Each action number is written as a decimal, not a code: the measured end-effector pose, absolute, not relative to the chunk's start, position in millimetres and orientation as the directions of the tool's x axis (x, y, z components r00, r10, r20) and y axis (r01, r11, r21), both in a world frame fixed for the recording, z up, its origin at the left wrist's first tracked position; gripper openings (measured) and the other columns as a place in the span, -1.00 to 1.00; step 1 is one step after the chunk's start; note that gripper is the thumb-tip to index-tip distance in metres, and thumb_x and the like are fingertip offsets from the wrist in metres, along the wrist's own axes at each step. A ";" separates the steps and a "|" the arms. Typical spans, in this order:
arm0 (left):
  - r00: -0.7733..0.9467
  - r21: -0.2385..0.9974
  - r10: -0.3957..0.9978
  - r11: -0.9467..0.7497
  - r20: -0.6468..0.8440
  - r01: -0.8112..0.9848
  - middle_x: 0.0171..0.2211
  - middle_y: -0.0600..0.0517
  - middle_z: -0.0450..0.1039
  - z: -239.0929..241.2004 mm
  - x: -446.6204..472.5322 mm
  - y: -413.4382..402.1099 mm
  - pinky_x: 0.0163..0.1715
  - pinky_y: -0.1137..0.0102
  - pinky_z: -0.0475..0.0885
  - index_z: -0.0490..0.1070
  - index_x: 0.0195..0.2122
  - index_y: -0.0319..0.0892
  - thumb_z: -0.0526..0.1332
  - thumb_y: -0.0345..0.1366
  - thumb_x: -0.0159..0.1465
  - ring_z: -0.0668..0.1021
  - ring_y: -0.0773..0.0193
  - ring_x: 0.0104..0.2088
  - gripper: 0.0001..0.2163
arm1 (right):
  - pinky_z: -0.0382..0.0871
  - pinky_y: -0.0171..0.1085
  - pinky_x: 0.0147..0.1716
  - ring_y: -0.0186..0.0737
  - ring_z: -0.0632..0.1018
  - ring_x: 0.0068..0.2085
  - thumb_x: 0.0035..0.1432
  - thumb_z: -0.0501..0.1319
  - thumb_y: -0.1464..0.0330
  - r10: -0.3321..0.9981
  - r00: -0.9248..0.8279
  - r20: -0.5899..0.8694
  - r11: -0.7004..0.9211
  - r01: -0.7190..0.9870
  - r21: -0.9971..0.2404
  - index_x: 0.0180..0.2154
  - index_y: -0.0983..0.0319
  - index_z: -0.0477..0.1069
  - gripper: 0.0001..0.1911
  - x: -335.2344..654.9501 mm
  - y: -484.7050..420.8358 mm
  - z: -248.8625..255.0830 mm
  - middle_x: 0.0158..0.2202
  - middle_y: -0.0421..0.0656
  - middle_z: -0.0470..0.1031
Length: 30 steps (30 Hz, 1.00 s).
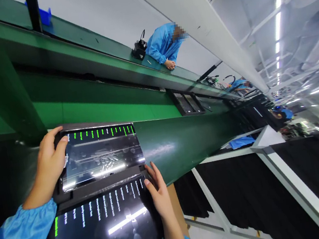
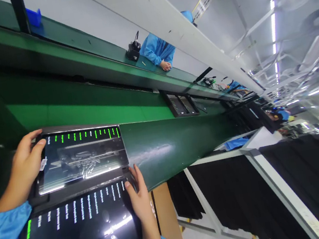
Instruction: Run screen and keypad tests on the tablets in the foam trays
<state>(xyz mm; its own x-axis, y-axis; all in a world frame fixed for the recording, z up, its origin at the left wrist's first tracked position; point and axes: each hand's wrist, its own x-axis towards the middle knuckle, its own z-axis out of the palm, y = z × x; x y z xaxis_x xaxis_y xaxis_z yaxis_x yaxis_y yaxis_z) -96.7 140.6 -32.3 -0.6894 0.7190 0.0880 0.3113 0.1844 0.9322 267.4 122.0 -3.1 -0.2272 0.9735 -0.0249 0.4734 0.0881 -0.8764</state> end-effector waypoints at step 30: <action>-0.679 0.987 0.728 0.021 0.096 0.162 0.23 -0.16 0.40 -40.4 -102.1 137.5 0.31 0.17 0.25 0.35 0.21 -0.26 0.24 -0.23 0.36 0.42 0.12 0.25 -0.57 | -0.04 0.08 0.43 -0.06 0.11 0.46 0.27 0.28 0.21 0.931 -0.221 -0.291 -0.238 0.239 -0.941 0.38 -0.02 0.10 -0.28 279.7 96.7 7.7 0.47 -0.18 0.05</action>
